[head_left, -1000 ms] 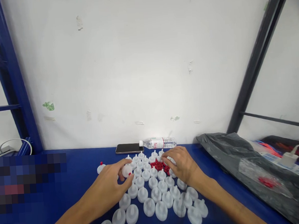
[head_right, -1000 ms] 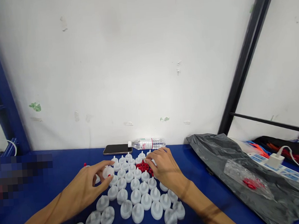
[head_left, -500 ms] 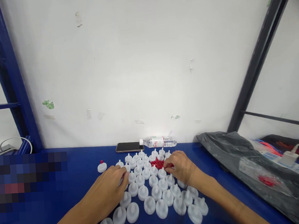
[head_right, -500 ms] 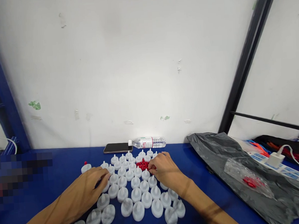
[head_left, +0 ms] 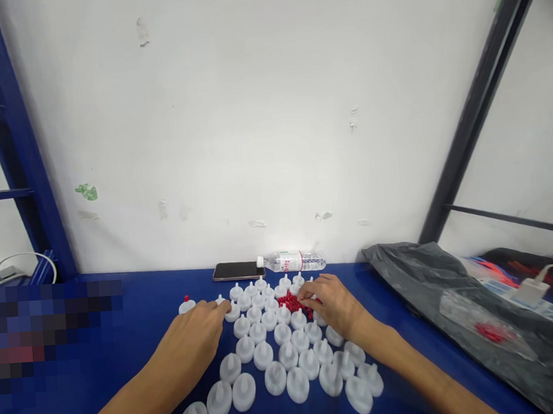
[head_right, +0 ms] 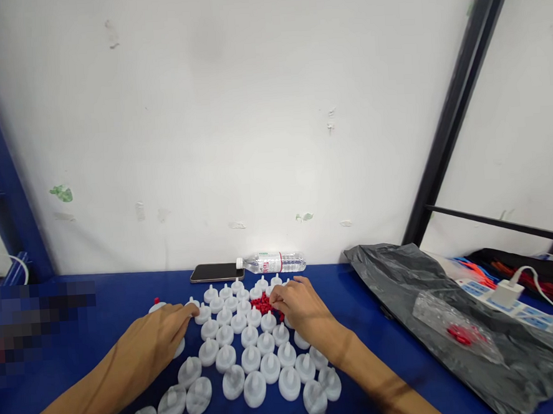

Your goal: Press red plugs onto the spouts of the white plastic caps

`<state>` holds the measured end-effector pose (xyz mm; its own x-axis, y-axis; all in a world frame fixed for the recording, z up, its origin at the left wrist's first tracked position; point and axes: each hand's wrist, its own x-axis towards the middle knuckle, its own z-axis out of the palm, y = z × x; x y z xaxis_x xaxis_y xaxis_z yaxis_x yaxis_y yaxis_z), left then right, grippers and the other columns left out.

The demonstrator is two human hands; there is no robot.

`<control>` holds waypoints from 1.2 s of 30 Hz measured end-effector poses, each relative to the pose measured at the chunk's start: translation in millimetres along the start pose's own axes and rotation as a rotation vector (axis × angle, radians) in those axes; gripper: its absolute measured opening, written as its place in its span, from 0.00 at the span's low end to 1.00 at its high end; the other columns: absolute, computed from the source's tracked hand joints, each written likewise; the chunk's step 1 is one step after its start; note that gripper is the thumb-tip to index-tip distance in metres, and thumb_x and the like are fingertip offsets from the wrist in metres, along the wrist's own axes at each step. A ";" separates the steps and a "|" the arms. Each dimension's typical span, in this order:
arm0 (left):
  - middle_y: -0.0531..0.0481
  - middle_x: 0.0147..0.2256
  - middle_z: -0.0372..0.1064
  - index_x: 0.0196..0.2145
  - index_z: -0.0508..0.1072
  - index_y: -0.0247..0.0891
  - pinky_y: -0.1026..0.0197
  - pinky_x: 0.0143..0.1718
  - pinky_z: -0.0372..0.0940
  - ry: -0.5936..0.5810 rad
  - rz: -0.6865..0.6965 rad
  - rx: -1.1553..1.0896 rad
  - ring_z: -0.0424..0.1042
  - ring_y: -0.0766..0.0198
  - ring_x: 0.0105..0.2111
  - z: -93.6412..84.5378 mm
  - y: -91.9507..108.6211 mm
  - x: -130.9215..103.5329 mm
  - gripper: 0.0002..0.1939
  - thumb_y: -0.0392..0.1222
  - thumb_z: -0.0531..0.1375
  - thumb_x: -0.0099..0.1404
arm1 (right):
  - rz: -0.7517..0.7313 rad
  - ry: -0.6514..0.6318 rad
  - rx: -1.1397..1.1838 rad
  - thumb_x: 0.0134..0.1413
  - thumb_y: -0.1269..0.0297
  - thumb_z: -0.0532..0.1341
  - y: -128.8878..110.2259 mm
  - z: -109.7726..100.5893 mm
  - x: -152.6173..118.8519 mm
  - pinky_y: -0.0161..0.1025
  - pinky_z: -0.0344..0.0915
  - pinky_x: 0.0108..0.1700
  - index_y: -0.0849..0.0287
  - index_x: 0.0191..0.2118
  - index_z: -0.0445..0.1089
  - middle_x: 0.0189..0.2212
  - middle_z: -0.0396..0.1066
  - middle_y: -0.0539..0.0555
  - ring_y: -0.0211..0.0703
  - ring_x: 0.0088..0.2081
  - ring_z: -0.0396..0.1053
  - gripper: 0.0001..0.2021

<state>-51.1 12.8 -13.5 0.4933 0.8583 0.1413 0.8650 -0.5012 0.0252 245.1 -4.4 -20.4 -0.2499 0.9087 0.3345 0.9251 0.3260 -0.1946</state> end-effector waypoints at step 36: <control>0.47 0.42 0.65 0.63 0.60 0.41 0.61 0.30 0.71 0.536 0.482 -0.060 0.70 0.63 0.31 14.1 24.3 -11.6 0.22 0.37 0.54 0.73 | -0.476 0.368 0.173 0.66 0.69 0.61 -65.2 -20.6 -28.2 0.52 0.60 0.61 0.50 0.56 0.68 0.35 0.78 0.48 0.40 0.38 0.75 0.15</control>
<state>-34.5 -7.8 -28.5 0.6922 0.3764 0.6158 0.5484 -0.8290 -0.1097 197.7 -56.6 1.9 -0.4805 0.5139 0.7107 0.6691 0.7387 -0.0817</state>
